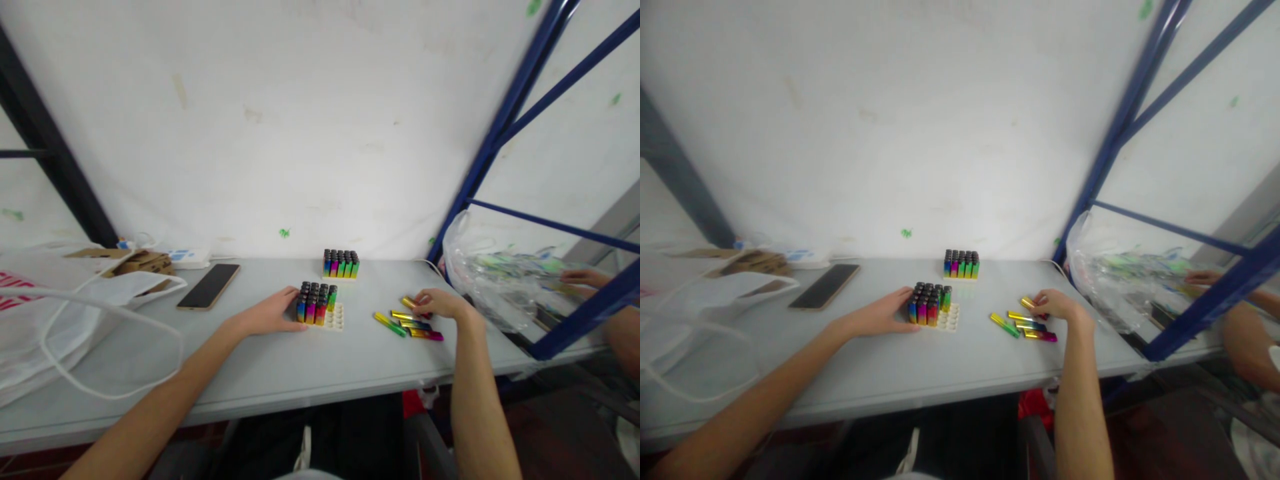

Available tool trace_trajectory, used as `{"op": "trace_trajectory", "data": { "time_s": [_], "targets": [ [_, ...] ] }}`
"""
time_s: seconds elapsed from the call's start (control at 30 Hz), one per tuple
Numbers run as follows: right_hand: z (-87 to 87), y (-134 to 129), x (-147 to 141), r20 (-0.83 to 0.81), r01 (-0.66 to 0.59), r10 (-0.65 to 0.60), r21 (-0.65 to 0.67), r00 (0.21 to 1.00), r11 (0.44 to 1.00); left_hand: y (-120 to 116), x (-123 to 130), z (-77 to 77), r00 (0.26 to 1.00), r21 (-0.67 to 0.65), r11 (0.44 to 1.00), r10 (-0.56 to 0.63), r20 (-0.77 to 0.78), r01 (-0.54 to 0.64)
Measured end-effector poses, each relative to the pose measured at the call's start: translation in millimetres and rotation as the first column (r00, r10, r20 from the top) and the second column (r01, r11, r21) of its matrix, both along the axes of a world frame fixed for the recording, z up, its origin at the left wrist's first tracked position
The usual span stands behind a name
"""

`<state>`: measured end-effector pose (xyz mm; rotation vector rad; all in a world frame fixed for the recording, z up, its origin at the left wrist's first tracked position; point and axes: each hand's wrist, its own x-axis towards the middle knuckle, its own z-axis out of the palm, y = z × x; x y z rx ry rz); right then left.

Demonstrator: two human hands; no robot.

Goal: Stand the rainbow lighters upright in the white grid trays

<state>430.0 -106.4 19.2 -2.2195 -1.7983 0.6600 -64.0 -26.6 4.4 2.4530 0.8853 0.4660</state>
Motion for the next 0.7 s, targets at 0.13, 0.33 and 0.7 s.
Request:
{"op": "trace_trajectory", "data": {
  "time_s": [0.13, 0.33, 0.7],
  "targets": [
    [3.7, 10.0, -14.6, -0.007, -0.044, 0.044, 0.056, 0.999, 0.997, 0.6, -1.0, -1.4, 1.0, 0.008, 1.0, -0.004, 0.016, 0.004],
    [8.9, 17.4, -44.1, -0.162, -0.073, 0.1, 0.166, 0.982, 0.983, 1.3, -1.3, -2.7, 1.0, 0.01, 1.0, -0.006, -0.003, 0.006],
    [32.2, 23.4, -114.4, -0.466, 0.035, 0.336, 0.624, 0.818, 0.78, 0.5, -1.5, -2.1, 1.0, -0.001, 1.0, -0.008, -0.002, 0.008]
  ]
}}
